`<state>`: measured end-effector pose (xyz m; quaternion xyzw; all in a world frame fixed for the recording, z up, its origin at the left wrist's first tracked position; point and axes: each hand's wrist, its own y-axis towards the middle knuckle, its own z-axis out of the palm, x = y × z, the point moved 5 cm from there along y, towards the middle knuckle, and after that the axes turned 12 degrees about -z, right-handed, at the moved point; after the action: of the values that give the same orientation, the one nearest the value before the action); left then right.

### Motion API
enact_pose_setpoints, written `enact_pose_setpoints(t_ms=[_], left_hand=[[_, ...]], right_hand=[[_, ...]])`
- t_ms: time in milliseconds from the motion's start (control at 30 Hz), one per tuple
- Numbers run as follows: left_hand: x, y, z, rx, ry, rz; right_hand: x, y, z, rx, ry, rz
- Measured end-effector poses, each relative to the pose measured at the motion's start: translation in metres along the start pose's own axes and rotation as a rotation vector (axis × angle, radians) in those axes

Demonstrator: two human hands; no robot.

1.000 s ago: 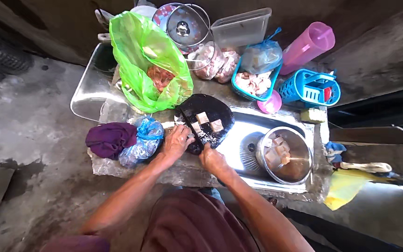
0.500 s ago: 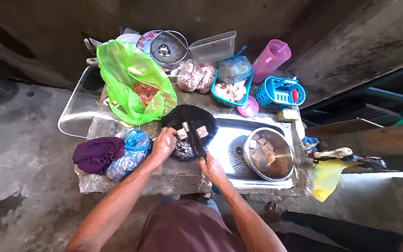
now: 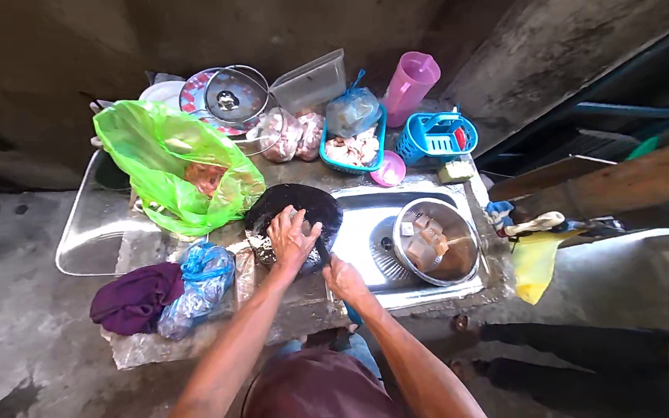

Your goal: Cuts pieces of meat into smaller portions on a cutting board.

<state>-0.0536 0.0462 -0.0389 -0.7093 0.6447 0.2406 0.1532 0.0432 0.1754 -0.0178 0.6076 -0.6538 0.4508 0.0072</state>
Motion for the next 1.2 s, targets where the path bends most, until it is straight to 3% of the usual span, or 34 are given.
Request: enact_pose_setpoints(t_ms=[167,367,500,900,1033,1200], left_hand=[[0.0,-0.006,-0.002,-0.099,-0.036,-0.01],[0.003,-0.014,-0.007,-0.154,-0.154,-0.014],[0.005,-0.017,-0.012,-0.218,-0.251,-0.009],[0.001,-0.029,-0.009,-0.29,-0.463,-0.151],[-0.041,-0.039,0.006,-0.267,-0.582,-0.15],[-0.156,-0.061,0.056,-0.09,-0.88,-0.046]], right_hand=[[0.009,-0.003,0.016,0.063,0.456,-0.044],[0.018,0.005,0.04,0.05,0.617,-0.143],[0.023,0.008,0.046,0.068,0.634,-0.167],[0.016,0.001,0.012,0.15,0.28,-0.236],[-0.01,-0.02,-0.018,0.08,0.199,-0.199],[-0.083,-0.078,-0.082,-0.16,0.151,-0.016]])
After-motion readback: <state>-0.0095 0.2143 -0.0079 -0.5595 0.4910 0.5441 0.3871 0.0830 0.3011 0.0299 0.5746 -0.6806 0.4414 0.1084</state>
